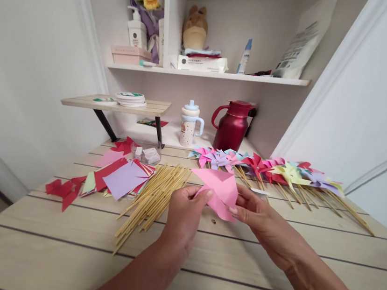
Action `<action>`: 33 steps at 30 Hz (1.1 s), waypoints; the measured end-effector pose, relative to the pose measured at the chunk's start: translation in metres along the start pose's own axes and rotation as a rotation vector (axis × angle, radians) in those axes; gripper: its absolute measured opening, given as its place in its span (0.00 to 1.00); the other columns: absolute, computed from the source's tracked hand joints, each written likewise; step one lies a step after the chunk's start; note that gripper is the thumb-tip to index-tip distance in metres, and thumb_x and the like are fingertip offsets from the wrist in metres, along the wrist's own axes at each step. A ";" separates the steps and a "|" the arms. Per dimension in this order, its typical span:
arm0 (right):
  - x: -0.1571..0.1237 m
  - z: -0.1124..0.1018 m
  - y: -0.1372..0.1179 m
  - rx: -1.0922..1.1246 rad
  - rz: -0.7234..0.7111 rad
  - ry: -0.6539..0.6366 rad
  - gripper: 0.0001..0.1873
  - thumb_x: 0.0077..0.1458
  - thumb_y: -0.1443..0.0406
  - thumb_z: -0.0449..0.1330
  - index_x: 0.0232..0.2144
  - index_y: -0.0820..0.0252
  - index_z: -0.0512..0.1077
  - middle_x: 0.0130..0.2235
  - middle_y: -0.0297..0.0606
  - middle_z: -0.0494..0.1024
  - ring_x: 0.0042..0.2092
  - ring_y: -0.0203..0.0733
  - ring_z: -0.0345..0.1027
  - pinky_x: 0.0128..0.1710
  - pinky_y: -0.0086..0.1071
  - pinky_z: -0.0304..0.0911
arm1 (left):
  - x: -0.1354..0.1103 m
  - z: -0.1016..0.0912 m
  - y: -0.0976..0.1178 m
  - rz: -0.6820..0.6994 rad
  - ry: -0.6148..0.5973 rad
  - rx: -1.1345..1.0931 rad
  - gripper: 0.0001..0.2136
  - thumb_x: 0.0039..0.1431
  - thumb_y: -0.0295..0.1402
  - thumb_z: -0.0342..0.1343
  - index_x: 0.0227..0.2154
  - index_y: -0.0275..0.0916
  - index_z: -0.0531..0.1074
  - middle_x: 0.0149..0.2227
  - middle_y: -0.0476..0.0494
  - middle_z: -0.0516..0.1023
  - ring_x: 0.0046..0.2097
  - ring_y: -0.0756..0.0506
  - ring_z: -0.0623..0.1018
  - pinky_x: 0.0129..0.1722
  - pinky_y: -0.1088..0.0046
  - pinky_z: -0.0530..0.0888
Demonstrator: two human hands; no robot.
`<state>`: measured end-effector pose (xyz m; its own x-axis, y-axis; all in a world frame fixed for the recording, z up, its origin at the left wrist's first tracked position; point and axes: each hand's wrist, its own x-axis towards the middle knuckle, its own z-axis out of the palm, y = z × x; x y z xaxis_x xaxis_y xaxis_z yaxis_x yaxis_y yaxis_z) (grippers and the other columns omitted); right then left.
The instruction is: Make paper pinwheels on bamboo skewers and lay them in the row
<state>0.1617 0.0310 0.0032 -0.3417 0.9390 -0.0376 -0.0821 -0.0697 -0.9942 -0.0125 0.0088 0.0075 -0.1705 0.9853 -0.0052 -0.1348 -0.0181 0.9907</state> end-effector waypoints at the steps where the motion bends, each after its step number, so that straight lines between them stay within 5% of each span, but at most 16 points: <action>1: 0.000 -0.002 0.000 0.015 -0.009 0.055 0.35 0.50 0.54 0.69 0.60 0.47 0.67 0.54 0.41 0.78 0.57 0.55 0.68 0.58 0.48 0.57 | 0.000 0.000 0.001 0.008 -0.003 0.026 0.10 0.50 0.37 0.61 0.20 0.36 0.75 0.23 0.48 0.73 0.29 0.47 0.70 0.31 0.73 0.63; 5: 0.000 -0.011 0.001 0.020 -0.032 0.212 0.32 0.50 0.50 0.68 0.55 0.51 0.71 0.55 0.44 0.77 0.57 0.56 0.68 0.54 0.47 0.61 | -0.001 0.001 0.001 0.126 -0.022 0.163 0.09 0.51 0.34 0.60 0.18 0.38 0.76 0.23 0.48 0.73 0.29 0.47 0.70 0.30 0.73 0.63; 12: -0.003 -0.006 -0.004 -0.019 0.025 0.031 0.31 0.40 0.58 0.75 0.49 0.55 0.76 0.44 0.42 0.82 0.44 0.49 0.73 0.43 0.38 0.65 | -0.003 0.007 -0.003 0.223 -0.115 0.324 0.08 0.51 0.34 0.61 0.19 0.39 0.77 0.27 0.46 0.76 0.33 0.45 0.74 0.35 0.70 0.68; 19: -0.003 -0.005 -0.004 -0.179 -0.009 0.098 0.13 0.40 0.59 0.74 0.26 0.59 0.77 0.25 0.32 0.75 0.28 0.36 0.63 0.29 0.31 0.56 | -0.002 0.007 -0.004 0.255 -0.130 0.390 0.08 0.53 0.31 0.60 0.19 0.40 0.76 0.27 0.47 0.77 0.32 0.47 0.75 0.35 0.71 0.68; 26: -0.004 -0.001 -0.001 -0.230 -0.072 0.160 0.15 0.42 0.56 0.73 0.24 0.60 0.76 0.23 0.31 0.71 0.25 0.35 0.58 0.26 0.31 0.52 | -0.003 0.009 -0.004 0.251 -0.110 0.402 0.08 0.53 0.32 0.60 0.20 0.39 0.76 0.27 0.46 0.76 0.32 0.46 0.75 0.34 0.70 0.68; 29: -0.002 -0.001 0.000 -0.131 -0.050 0.200 0.15 0.43 0.56 0.73 0.28 0.60 0.78 0.25 0.33 0.74 0.27 0.36 0.62 0.28 0.31 0.56 | -0.004 0.009 -0.001 0.249 -0.022 0.330 0.05 0.52 0.33 0.63 0.31 0.39 0.79 0.37 0.42 0.79 0.40 0.44 0.77 0.42 0.68 0.71; 33: 0.002 -0.006 -0.001 0.055 -0.047 0.236 0.14 0.42 0.58 0.74 0.27 0.61 0.80 0.26 0.34 0.78 0.29 0.37 0.65 0.32 0.31 0.59 | -0.004 0.008 -0.001 0.106 0.062 0.132 0.34 0.50 0.40 0.66 0.60 0.40 0.65 0.55 0.34 0.72 0.55 0.39 0.72 0.52 0.63 0.69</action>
<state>0.1664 0.0352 0.0038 -0.1088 0.9939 -0.0203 -0.1458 -0.0361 -0.9887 -0.0039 0.0064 0.0078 -0.2373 0.9667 0.0960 0.0162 -0.0949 0.9954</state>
